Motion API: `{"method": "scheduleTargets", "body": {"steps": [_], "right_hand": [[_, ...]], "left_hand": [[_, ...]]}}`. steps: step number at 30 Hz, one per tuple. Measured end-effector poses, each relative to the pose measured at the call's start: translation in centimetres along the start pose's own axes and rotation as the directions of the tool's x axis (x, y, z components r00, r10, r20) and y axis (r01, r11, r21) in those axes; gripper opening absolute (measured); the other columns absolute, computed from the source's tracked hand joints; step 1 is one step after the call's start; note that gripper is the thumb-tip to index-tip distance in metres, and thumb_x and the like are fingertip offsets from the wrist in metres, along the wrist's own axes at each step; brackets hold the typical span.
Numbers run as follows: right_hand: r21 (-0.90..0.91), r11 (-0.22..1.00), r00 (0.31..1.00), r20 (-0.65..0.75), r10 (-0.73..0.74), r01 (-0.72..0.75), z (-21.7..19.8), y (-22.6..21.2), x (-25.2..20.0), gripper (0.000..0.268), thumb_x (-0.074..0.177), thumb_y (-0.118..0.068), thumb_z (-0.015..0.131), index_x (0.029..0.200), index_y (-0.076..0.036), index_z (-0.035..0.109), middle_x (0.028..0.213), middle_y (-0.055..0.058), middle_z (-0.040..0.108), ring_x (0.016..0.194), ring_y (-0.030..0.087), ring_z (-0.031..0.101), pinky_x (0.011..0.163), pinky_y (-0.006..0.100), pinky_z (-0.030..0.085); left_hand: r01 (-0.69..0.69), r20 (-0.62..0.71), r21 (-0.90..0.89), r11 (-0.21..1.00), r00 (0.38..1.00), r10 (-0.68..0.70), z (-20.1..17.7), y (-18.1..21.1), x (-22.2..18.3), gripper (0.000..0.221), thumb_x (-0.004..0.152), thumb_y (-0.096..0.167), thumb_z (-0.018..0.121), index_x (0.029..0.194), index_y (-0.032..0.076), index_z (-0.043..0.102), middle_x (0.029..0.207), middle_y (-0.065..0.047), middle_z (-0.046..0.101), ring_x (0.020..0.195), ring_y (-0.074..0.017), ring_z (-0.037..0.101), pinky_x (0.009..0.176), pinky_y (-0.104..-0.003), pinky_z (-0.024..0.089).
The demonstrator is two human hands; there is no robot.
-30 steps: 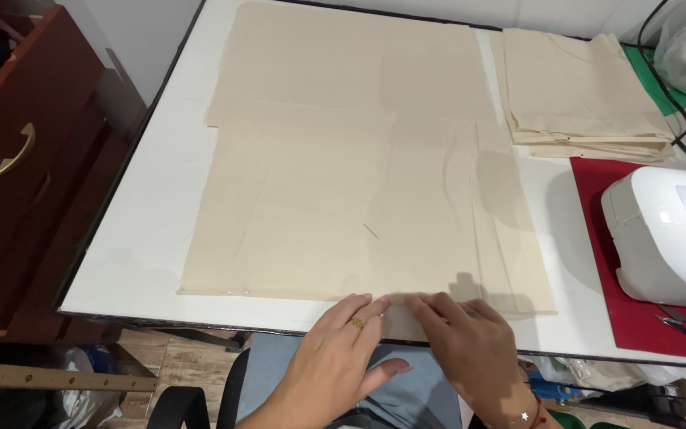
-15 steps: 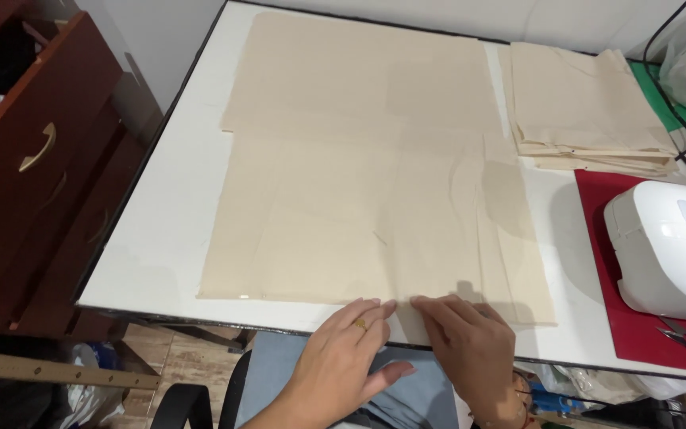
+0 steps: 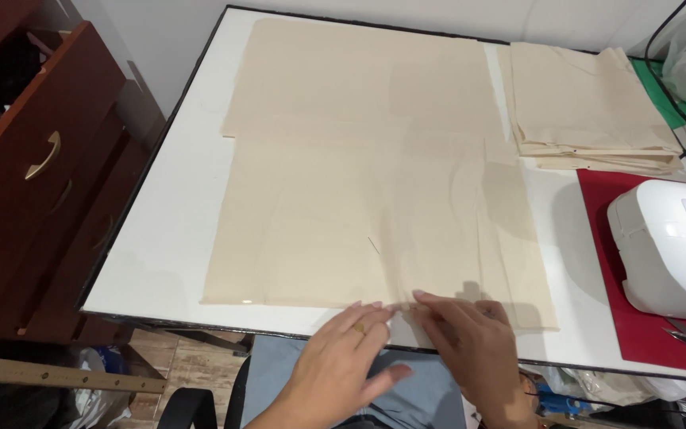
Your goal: Pinning layers of fabric together along the edges to prepare for sewing
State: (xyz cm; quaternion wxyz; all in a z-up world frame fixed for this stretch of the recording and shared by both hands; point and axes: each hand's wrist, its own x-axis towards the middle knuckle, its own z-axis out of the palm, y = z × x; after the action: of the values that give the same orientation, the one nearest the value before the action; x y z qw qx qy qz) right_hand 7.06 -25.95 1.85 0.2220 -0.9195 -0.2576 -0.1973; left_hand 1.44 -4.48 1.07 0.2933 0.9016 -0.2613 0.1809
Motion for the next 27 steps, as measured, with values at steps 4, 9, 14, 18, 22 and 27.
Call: {"method": "scheduleTargets", "body": {"steps": [4,9,14,18,22,27], "right_hand": [[-0.004,0.999,0.999,-0.001,-0.044,0.044,-0.5,0.2,-0.7,0.017,0.089,-0.028,0.076,0.105,-0.032,0.079,0.122,-0.015,0.074,0.076,0.001,0.071,0.083,0.030,0.039],[0.036,0.999,0.974,0.223,-0.033,0.026,-1.4,0.1,-0.6,0.032,0.097,-0.026,0.059,0.124,-0.034,0.074,0.127,-0.011,0.067,0.097,0.006,0.072,0.087,0.034,0.034],[0.154,0.983,0.965,0.255,0.057,-0.099,-1.7,0.8,-0.4,0.033,0.095,-0.021,0.063,0.125,-0.026,0.073,0.126,-0.005,0.070,0.109,0.015,0.070,0.089,0.035,0.048],[0.059,0.985,0.972,0.184,0.148,-0.161,-0.7,4.5,-1.8,0.026,0.085,-0.033,0.076,0.109,-0.024,0.075,0.116,-0.007,0.070,0.111,0.016,0.069,0.099,0.039,0.043],[0.052,0.987,0.980,0.141,0.141,-0.149,-1.2,3.8,-1.3,0.016,0.082,-0.032,0.080,0.095,-0.024,0.076,0.112,-0.009,0.072,0.108,0.011,0.069,0.101,0.037,0.042],[-0.020,0.993,0.985,0.125,0.122,-0.120,-1.0,3.6,-1.3,0.014,0.084,-0.034,0.079,0.094,-0.025,0.073,0.110,-0.010,0.069,0.101,0.012,0.069,0.101,0.039,0.037]], "left_hand": [[0.027,-0.053,-0.015,1.000,0.998,-0.028,-1.2,-0.5,-0.2,0.036,0.097,0.035,0.073,0.105,0.001,0.061,0.129,-0.015,0.070,0.120,-0.0336,0.063,0.107,-0.045,0.047],[0.016,-0.059,-0.011,1.000,0.998,-0.017,-1.0,-0.7,-0.5,0.038,0.098,0.037,0.073,0.104,0.001,0.063,0.131,-0.015,0.069,0.120,-0.0327,0.063,0.110,-0.045,0.047],[0.013,-0.078,-0.007,1.000,0.997,-0.013,-1.5,-0.9,-0.3,0.037,0.098,0.035,0.072,0.104,0.000,0.062,0.126,-0.016,0.070,0.117,-0.0340,0.065,0.105,-0.046,0.049],[0.038,-0.102,0.051,0.998,0.994,-0.033,-1.6,-1.6,-0.5,0.035,0.098,0.036,0.071,0.100,0.002,0.061,0.121,-0.017,0.070,0.114,-0.0341,0.065,0.103,-0.046,0.050],[0.027,0.008,-0.040,0.999,1.000,-0.027,-0.2,-0.3,0.6,0.039,0.100,0.040,0.065,0.107,0.002,0.064,0.136,-0.024,0.064,0.125,-0.0411,0.060,0.114,-0.058,0.042],[-0.141,0.042,0.078,0.987,0.990,0.138,1.6,1.0,1.8,0.060,0.098,0.039,0.071,0.136,-0.004,0.056,0.132,-0.016,0.060,0.123,-0.0319,0.056,0.115,-0.047,0.042]]}}
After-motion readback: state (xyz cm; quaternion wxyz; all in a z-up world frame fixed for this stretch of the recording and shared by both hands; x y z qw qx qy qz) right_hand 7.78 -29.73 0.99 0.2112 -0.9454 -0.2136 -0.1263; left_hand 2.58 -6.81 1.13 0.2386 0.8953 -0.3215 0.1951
